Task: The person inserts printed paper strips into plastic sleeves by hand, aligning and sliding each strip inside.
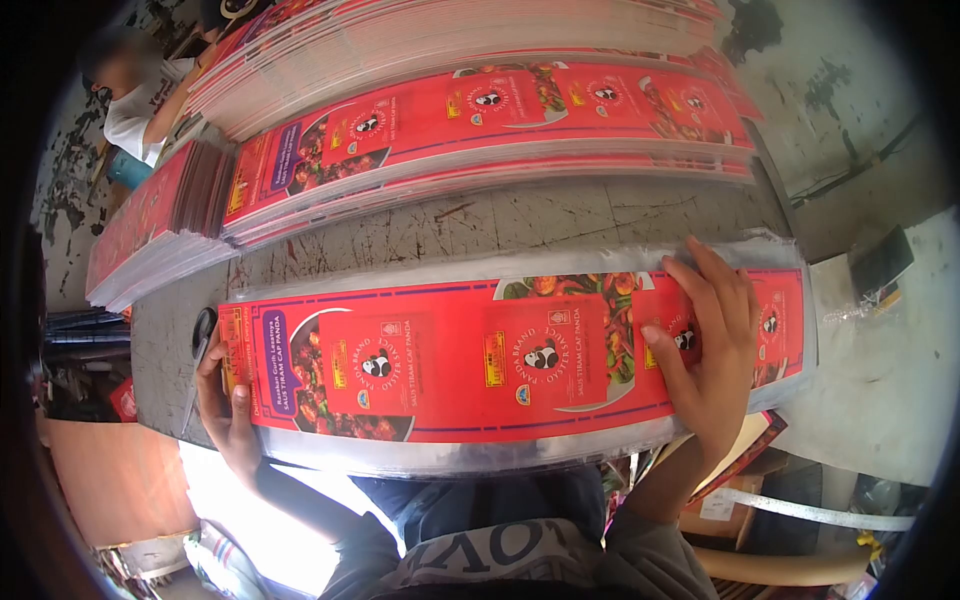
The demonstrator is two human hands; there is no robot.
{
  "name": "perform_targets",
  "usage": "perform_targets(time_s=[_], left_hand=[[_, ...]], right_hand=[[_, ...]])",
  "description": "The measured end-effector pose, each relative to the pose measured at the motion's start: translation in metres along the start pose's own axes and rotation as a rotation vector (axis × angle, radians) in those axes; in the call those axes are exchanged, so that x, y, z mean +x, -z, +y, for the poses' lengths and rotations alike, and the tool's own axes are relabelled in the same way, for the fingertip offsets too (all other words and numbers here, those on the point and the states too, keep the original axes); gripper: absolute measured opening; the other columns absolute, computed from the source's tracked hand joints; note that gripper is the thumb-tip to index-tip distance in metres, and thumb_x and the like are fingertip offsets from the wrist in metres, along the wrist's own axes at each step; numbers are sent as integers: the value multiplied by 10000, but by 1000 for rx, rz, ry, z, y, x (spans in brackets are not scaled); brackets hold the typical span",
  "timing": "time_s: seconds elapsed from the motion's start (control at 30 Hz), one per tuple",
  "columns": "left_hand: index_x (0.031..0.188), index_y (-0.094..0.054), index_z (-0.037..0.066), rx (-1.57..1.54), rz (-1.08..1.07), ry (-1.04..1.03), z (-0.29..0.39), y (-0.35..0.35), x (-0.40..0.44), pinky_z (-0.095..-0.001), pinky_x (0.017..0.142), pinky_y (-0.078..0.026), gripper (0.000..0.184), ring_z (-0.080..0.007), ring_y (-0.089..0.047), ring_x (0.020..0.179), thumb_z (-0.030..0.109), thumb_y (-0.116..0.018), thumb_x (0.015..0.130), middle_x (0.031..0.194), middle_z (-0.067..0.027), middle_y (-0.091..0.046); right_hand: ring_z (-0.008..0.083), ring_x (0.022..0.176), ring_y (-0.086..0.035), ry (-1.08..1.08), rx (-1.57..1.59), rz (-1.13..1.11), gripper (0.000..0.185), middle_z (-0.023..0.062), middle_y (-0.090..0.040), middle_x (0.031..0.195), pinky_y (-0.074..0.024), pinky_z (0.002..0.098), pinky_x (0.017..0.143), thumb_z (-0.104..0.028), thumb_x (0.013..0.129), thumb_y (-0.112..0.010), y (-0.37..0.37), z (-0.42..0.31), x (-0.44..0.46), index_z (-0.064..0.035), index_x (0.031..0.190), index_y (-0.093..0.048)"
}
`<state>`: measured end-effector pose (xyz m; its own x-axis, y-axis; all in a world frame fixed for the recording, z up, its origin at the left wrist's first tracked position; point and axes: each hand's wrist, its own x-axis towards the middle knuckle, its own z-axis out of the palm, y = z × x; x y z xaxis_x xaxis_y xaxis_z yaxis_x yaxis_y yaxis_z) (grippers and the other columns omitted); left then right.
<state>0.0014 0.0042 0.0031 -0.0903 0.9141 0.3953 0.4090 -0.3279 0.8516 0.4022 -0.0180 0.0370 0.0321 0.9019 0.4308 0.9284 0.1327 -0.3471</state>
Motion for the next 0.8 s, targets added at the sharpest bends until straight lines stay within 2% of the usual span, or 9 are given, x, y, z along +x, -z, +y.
perform_targets(time_s=[0.5,0.57,0.8], left_hand=[[1160,-456,6,6,14,21,0,-1,-1,-387,1013,-267,437,-257,-381,1204,280,-559,835,1303,-197,-393],[1126,-479,-5,-57,35,21,3,-3,0,-352,1010,-257,388,-252,-384,1204,187,-592,808,1310,-203,-396],[1120,-482,-4,-77,19,14,2,-1,1,-372,1016,-249,371,-266,-384,1206,159,-586,804,1298,-206,-409]], right_hand=[[328,1074,-460,-4,-1,5,432,152,-486,1206,-264,479,972,-273,728,-623,0,0,0,-43,1085,-547],[328,1082,-456,6,-26,-5,429,147,-484,1212,-262,481,975,-262,728,-621,0,-1,1,-43,1089,-543],[328,1110,-439,5,-15,-6,449,140,-474,1229,-263,476,977,-263,715,-633,1,-1,0,-45,1095,-536]])
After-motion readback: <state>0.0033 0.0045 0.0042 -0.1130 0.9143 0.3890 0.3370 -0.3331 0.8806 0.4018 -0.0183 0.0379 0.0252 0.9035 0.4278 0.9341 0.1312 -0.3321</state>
